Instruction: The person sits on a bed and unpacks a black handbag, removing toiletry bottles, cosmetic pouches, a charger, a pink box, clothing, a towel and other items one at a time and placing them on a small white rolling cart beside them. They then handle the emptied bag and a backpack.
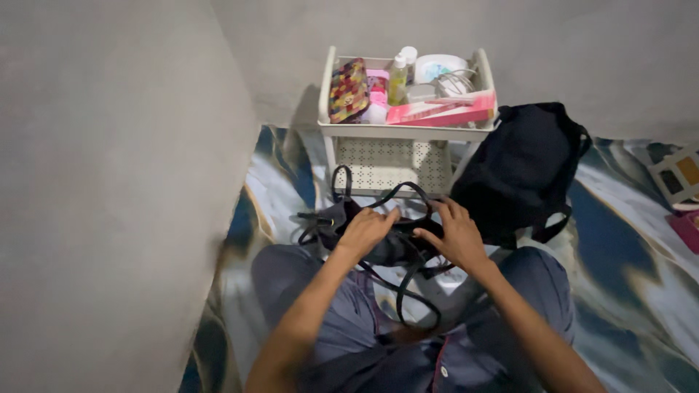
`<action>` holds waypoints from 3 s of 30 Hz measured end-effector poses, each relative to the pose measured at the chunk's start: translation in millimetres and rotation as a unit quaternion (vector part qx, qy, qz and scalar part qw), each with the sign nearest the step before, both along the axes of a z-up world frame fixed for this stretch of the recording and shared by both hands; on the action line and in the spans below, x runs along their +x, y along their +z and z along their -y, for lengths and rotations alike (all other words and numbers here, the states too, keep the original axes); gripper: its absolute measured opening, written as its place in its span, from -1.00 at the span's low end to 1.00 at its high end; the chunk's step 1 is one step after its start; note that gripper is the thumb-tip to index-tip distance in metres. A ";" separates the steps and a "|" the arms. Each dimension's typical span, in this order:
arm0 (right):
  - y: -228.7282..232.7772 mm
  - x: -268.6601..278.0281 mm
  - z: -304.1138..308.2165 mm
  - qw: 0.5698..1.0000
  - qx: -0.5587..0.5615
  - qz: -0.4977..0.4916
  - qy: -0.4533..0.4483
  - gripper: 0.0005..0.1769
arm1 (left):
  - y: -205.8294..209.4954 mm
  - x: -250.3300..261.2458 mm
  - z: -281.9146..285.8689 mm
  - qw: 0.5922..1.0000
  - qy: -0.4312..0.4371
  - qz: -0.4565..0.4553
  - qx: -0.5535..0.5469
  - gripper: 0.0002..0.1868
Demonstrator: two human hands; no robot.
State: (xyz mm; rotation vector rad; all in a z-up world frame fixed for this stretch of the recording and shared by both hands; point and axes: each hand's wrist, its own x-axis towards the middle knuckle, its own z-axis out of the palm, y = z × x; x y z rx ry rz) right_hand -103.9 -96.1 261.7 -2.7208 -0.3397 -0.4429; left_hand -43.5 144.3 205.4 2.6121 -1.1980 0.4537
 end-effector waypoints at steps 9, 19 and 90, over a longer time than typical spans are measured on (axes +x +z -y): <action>25.6 24.5 -51.3 0.967 0.060 -0.236 0.068 -0.30 | 18.4 33.7 -64.7 0.994 0.015 -0.105 0.042 -0.66; -1.1 39.2 -133.9 0.927 0.184 -0.278 0.171 -0.41 | -4.9 100.1 -134.9 0.984 0.072 -0.027 0.160 -0.77; 55.5 -6.7 57.1 0.978 0.026 -0.028 -0.206 -0.86 | 30.3 13.7 163.2 0.892 -0.099 -0.291 -0.331 -0.67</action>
